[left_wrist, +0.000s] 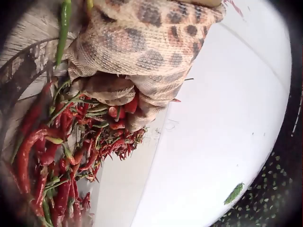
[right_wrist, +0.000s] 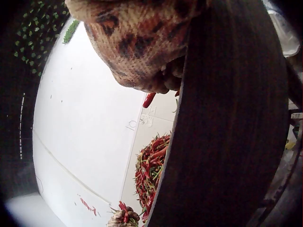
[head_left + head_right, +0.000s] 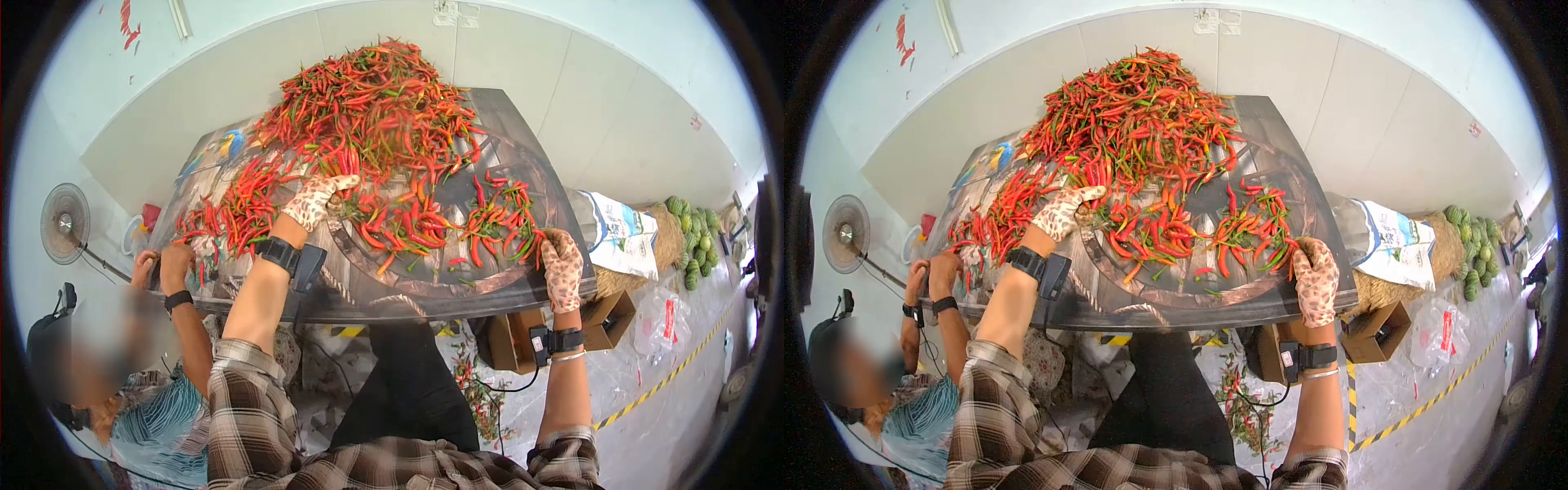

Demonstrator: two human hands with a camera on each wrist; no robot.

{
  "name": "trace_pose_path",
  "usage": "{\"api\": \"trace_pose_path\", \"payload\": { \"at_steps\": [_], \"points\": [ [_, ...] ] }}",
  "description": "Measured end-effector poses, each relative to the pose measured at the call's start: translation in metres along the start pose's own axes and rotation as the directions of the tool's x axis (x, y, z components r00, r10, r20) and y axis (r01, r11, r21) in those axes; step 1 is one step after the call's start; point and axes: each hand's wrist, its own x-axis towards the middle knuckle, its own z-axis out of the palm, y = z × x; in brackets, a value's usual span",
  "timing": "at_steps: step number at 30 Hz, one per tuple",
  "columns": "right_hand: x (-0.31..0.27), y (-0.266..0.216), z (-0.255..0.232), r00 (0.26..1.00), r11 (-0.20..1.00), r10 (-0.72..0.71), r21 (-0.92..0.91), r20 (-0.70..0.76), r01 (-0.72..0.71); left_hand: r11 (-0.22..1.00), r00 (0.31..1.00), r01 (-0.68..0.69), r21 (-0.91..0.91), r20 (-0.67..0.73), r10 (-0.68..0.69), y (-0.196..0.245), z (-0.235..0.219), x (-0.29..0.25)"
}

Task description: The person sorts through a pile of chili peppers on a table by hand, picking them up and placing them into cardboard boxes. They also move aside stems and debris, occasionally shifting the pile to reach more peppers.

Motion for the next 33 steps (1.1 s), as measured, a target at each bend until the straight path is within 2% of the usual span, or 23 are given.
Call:
{"api": "trace_pose_path", "payload": {
  "at_steps": [1,2,3,7,9,10,12,13,15,16,19,20,21,23,24,25,27,28,29,30,31,32,33],
  "points": [
    [0.000,-0.001,0.000,1.000,1.000,0.019,0.004,0.003,-0.019,1.000,1.000,0.001,0.000,0.000,-0.001,-0.001,0.000,0.000],
    [0.000,-0.001,0.000,0.999,0.999,0.038,0.008,0.007,-0.038,0.960,0.994,-0.102,0.259,0.005,0.105,-0.002,-0.001,0.000],
    [0.000,-0.003,0.000,0.999,0.999,0.039,0.008,0.008,-0.039,0.844,0.978,-0.195,0.499,0.037,0.204,0.001,-0.001,0.000],
    [0.000,-0.001,0.000,0.999,0.999,0.035,-0.006,0.008,-0.035,0.736,0.988,-0.157,0.659,0.110,0.113,0.012,-0.004,0.008],
    [0.000,0.000,0.000,1.000,0.999,0.029,-0.016,0.009,-0.029,0.950,0.993,0.106,0.294,0.022,-0.118,0.019,-0.006,0.012],
    [0.000,-0.001,0.001,0.999,0.999,0.034,0.010,0.008,-0.034,0.950,0.993,0.106,0.294,0.022,-0.118,0.003,-0.008,0.017],
    [0.000,0.000,0.001,0.999,0.999,0.039,0.035,0.005,-0.039,0.905,0.982,-0.146,0.399,-0.051,0.181,-0.045,-0.015,0.029],
    [0.000,0.002,0.001,0.999,0.998,0.046,0.033,0.005,-0.046,0.905,0.982,-0.147,0.400,-0.051,0.182,-0.040,-0.018,0.025],
    [0.000,0.003,0.001,0.999,0.998,0.053,0.032,0.004,-0.053,0.949,0.976,0.062,0.308,-0.217,0.007,-0.028,-0.026,0.016],
    [0.000,0.000,0.001,1.000,1.000,0.027,0.008,0.004,-0.027,0.998,0.967,0.044,0.049,-0.254,-0.030,-0.034,-0.028,0.017],
    [-0.001,-0.007,0.000,0.999,0.999,0.037,0.030,0.017,-0.038,0.992,0.937,0.089,-0.089,-0.331,-0.114,-0.041,-0.030,0.012],
    [-0.001,-0.009,0.000,0.997,0.994,0.072,0.075,0.030,-0.074,0.910,0.908,0.101,-0.401,-0.337,-0.249,-0.046,-0.028,0.014],
    [-0.002,-0.008,0.001,0.997,0.994,0.073,0.074,0.030,-0.075,0.910,0.908,0.101,-0.402,-0.336,-0.249,-0.053,-0.027,0.017],
    [-0.002,-0.008,0.001,0.999,0.995,0.051,0.089,0.008,-0.052,0.745,0.965,0.056,-0.664,-0.156,-0.212,-0.072,-0.024,0.026],
    [-0.002,-0.009,0.001,0.999,0.995,0.051,0.086,0.008,-0.051,0.983,0.960,0.032,0.182,-0.280,0.020,-0.090,-0.019,0.039],
    [-0.002,-0.011,0.001,0.998,0.996,0.056,0.068,0.003,-0.056,0.983,0.960,0.030,0.179,-0.280,0.021,-0.105,-0.012,0.050],
    [-0.002,-0.009,0.001,0.998,0.997,0.062,0.048,-0.002,-0.062,0.937,0.950,0.035,0.347,-0.301,0.076,-0.129,0.001,0.070],
    [-0.001,-0.004,0.001,0.998,0.998,0.057,0.008,-0.009,-0.057,0.938,0.950,0.033,0.344,-0.302,0.077,-0.145,0.007,0.084],
    [0.000,-0.001,0.001,0.999,0.998,0.052,-0.033,-0.016,-0.053,0.991,0.918,0.137,0.014,-0.378,-0.121,-0.162,0.013,0.102],
    [0.000,-0.003,0.002,0.999,0.998,0.052,-0.037,-0.017,-0.052,0.923,0.865,0.210,-0.322,-0.380,-0.329,-0.159,0.016,0.113],
    [0.000,-0.007,0.002,0.997,0.997,0.073,-0.002,-0.014,-0.073,0.744,0.797,0.246,-0.622,-0.308,-0.520,-0.158,0.020,0.119],
    [-0.001,-0.009,0.002,0.995,0.995,0.096,0.033,-0.010,-0.095,0.741,0.799,0.246,-0.625,-0.302,-0.520,-0.157,0.025,0.123],
    [0.000,-0.005,0.001,0.995,0.995,0.098,0.027,-0.012,-0.098,0.816,0.791,0.403,-0.415,-0.291,-0.538,-0.156,0.029,0.128]
  ]
}}
